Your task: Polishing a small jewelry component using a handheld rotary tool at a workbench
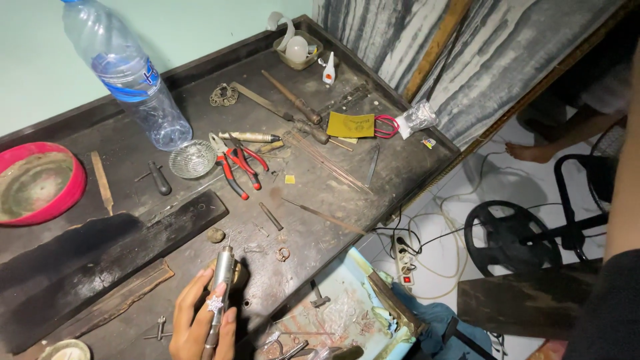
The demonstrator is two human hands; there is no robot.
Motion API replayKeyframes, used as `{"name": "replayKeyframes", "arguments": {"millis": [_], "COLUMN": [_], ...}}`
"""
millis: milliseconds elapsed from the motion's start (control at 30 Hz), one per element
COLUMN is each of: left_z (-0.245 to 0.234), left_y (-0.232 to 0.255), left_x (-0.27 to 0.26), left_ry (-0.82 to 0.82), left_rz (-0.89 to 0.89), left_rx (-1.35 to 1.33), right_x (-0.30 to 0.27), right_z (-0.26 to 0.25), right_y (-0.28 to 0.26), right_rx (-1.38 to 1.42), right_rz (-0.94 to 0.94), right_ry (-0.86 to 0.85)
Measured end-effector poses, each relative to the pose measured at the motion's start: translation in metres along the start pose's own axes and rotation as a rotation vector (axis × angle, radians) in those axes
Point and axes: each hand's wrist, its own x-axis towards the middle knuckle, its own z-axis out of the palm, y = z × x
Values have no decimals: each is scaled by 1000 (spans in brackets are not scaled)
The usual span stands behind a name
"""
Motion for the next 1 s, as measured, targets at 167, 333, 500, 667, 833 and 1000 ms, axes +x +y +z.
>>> {"name": "replayKeyframes", "arguments": {"millis": [167,333,500,667,833,1000], "left_z": [0,0,-1,-2,-2,-3], "left_y": [5,5,4,12,5,4], "left_x": [2,2,0,3,0,-1], "left_ry": [4,-1,-22,-29,-28,-41], "left_rz": [-19,-30,-54,-73,-55,-45], "left_rx": [-9,-15,11,14,10,14], "right_x": [-34,-61,-77,-93,-105,-116], "right_z": [-26,-58,-87,-106,-124,-141], "right_y": [-6,-2,3,6,7,8], "right_rx": [7,-5,-16,-17,-15,-15], "right_rz": [7,17,22,34,44,52], "right_ry": [-32,-66,-106,-140,-172,-210]}}
